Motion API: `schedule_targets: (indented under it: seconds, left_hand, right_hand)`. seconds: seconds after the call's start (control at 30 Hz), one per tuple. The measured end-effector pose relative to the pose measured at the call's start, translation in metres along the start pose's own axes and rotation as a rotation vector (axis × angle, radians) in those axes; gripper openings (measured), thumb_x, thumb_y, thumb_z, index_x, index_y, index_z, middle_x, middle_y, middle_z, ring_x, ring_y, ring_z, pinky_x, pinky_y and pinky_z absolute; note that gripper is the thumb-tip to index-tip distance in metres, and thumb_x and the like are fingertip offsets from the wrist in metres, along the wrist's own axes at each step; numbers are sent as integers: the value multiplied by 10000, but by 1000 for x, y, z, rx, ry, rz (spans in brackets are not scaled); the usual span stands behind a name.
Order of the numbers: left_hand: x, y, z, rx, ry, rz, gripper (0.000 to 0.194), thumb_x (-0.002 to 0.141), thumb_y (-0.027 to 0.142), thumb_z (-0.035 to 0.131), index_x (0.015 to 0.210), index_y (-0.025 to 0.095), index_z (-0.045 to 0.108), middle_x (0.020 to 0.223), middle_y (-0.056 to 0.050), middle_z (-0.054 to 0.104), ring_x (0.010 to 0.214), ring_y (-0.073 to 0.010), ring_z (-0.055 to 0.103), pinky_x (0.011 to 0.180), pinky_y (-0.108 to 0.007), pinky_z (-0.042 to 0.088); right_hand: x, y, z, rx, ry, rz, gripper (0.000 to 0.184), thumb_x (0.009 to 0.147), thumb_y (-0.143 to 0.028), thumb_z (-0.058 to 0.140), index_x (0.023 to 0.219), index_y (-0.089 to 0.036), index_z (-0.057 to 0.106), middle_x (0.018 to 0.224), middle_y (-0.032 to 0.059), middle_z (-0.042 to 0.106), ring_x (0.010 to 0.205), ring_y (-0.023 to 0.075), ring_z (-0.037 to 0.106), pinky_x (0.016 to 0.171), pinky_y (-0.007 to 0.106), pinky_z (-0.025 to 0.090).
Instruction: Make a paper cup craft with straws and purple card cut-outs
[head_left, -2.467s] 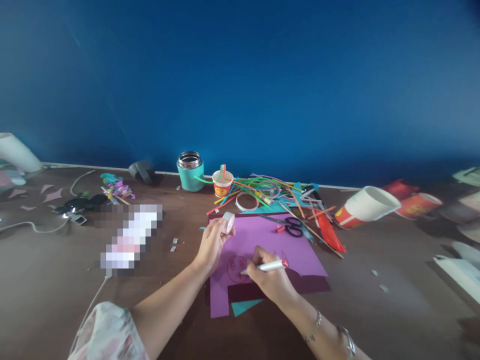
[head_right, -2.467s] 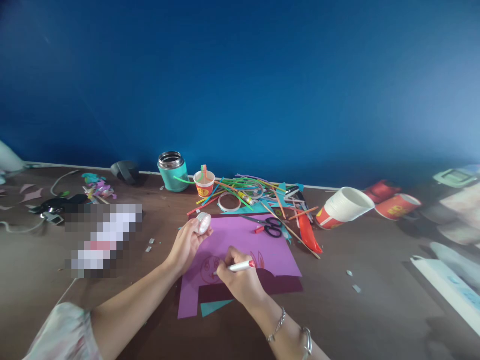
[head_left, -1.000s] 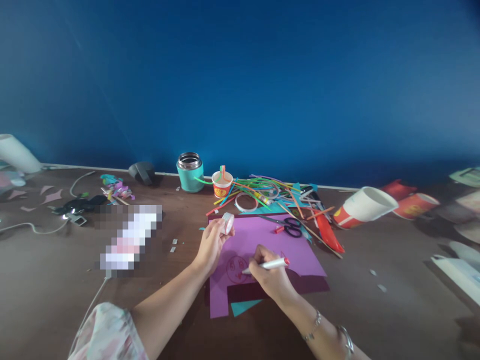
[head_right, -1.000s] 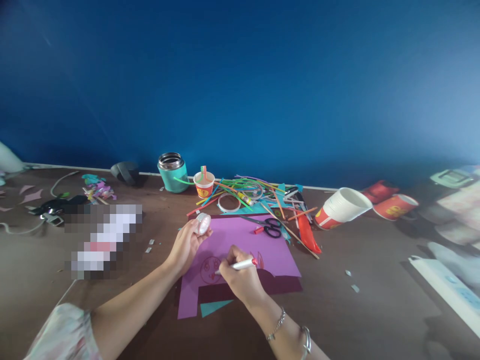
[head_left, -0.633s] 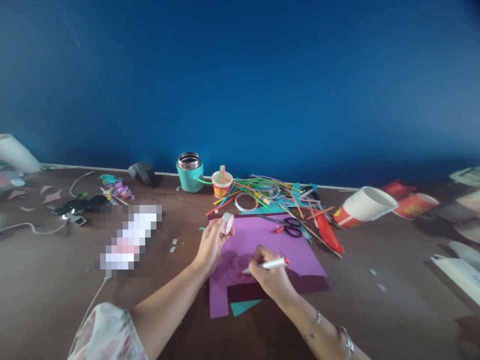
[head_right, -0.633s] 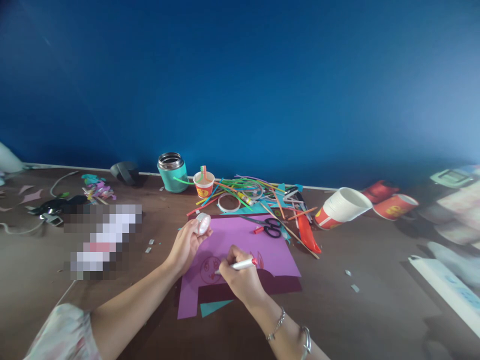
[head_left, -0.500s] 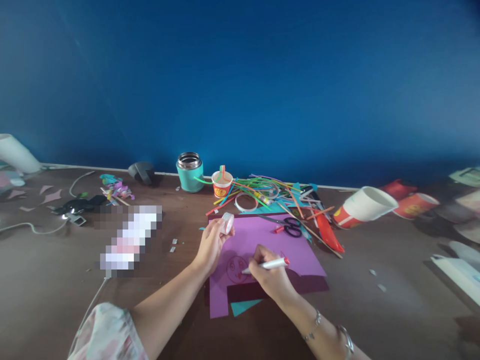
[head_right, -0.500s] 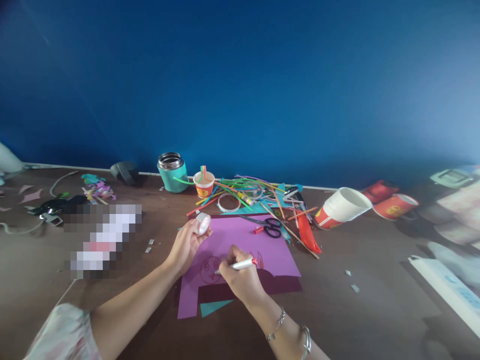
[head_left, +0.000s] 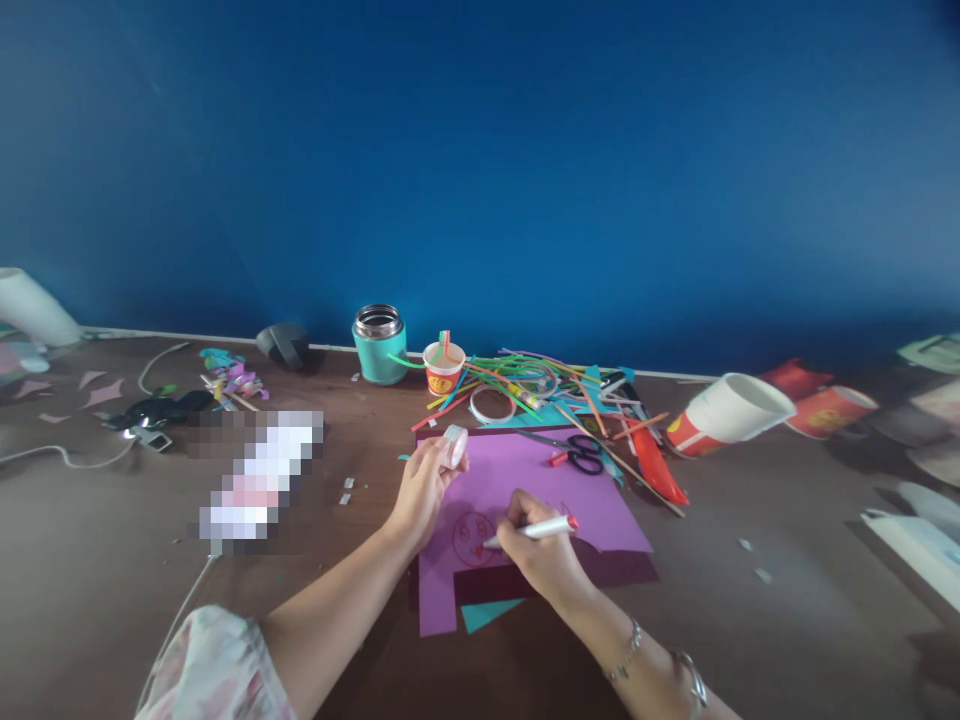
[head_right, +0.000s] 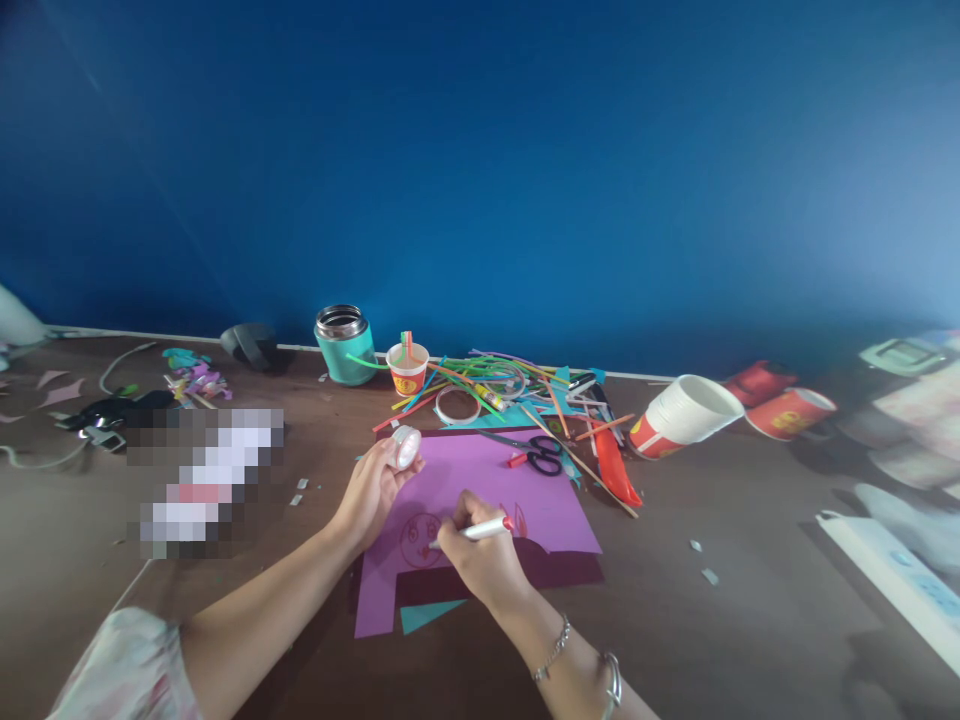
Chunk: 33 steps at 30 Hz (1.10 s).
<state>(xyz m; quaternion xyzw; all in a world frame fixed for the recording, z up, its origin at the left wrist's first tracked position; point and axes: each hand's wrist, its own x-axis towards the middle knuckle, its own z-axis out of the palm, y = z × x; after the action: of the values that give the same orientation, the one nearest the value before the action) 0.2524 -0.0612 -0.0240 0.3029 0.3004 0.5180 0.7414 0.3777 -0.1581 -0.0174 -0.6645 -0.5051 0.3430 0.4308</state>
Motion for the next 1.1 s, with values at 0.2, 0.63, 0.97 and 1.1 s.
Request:
schedule_targets:
  seconds: [0.2, 0.63, 0.97, 1.1]
  left_hand:
    - [0, -1, -1, -7, -10, -1, 210, 747, 356, 632, 743, 146, 628, 768, -30, 648, 749, -146, 610, 805, -330, 474]
    - [2, -2, -3, -11, -20, 8, 197, 778, 335, 613, 752, 140, 621, 769, -24, 649, 763, -138, 606, 815, -327, 463]
    - [2, -3, -3, -12, -18, 1, 190, 775, 333, 617, 751, 144, 618, 760, -21, 651, 746, -139, 611, 791, -314, 469]
    - [2, -2, -3, -4, -14, 2, 202, 777, 345, 611, 750, 145, 615, 766, -26, 653, 752, -142, 612, 791, -315, 471]
  right_hand:
    - [-1, -2, 0, 18, -11, 17, 230, 708, -225, 498, 550, -229, 329, 430, -93, 308, 415, 87, 356, 423, 195, 317]
    - [0, 0, 0, 40, -10, 19, 224, 696, -234, 503, 547, -228, 337, 434, -92, 306, 409, 87, 385, 416, 188, 318]
    - [0, -1, 0, 7, 3, -1, 227, 707, -227, 492, 543, -231, 334, 434, -91, 312, 421, 85, 327, 425, 202, 308]
    - [0, -1, 0, 12, -3, 1, 227, 712, -226, 484, 544, -231, 332, 432, -91, 321, 419, 82, 317, 421, 203, 299]
